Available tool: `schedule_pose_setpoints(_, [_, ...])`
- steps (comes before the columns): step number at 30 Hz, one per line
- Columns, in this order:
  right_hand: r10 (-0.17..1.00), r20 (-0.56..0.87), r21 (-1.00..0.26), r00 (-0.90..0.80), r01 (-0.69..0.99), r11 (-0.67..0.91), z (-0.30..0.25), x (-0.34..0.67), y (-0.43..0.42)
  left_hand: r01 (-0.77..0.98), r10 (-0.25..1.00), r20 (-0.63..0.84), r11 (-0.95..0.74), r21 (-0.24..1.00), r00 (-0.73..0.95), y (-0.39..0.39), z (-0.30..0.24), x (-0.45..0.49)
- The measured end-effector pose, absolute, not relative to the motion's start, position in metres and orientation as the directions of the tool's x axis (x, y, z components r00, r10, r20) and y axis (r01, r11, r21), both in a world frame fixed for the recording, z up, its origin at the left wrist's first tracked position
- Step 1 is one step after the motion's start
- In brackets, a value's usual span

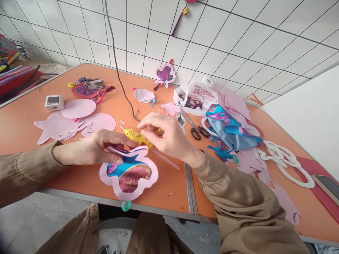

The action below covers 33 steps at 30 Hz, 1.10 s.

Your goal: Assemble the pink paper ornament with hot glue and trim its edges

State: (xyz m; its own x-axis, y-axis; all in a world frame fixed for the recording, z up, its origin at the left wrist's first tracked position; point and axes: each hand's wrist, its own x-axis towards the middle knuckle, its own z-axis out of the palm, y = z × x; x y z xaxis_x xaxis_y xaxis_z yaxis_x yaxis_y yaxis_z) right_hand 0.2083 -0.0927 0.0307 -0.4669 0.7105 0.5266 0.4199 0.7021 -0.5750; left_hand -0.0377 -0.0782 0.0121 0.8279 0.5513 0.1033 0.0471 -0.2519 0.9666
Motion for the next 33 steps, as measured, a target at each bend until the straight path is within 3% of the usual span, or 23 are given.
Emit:
schedule_pose_setpoints(3, [0.727, 0.446, -0.686, -0.522, 0.323, 0.652, 0.036, 0.209, -0.098, 0.081, 0.611, 0.062, -0.203, 0.976, 0.789, -0.072, 0.007, -0.037])
schedule_pose_setpoints(6, [0.742, 0.320, -0.699, -0.589, 0.382, 0.604, 0.041, 0.207, -0.103, 0.108, 0.644, 0.008, -0.140, 0.984, 0.765, -0.068, 0.005, -0.037])
schedule_pose_setpoints(11, [0.845, 0.139, -0.829, -0.516, 0.407, 0.384, 0.037, 0.201, -0.106, 0.116, 0.676, -0.047, -0.057, 0.992, 0.735, -0.069, 0.007, -0.040])
schedule_pose_setpoints(18, [0.901, 0.232, -0.890, -0.367, 0.294, 0.349, 0.036, 0.202, -0.101, -0.121, 0.723, -0.100, 0.247, 0.962, 0.684, -0.072, 0.005, -0.034])
schedule_pose_setpoints(21, [0.911, 0.307, -0.892, -0.276, 0.251, 0.376, 0.035, 0.202, -0.099, -0.127, 0.769, -0.076, 0.201, 0.971, 0.634, -0.072, 0.006, -0.033])
schedule_pose_setpoints(25, [0.918, 0.337, -0.896, -0.210, 0.226, 0.381, 0.032, 0.201, -0.097, 0.000, 0.740, -0.075, 0.101, 0.995, 0.669, -0.071, 0.007, -0.038])
schedule_pose_setpoints(29, [0.937, 0.289, -0.928, -0.195, 0.181, 0.324, 0.030, 0.204, -0.097, -0.012, 0.746, -0.053, 0.081, 0.997, 0.664, -0.071, 0.006, -0.041])
schedule_pose_setpoints(33, [0.928, 0.170, -0.976, -0.331, 0.074, 0.205, 0.028, 0.204, -0.096, -0.044, 0.770, -0.045, 0.094, 0.995, 0.636, -0.069, 0.003, -0.042])
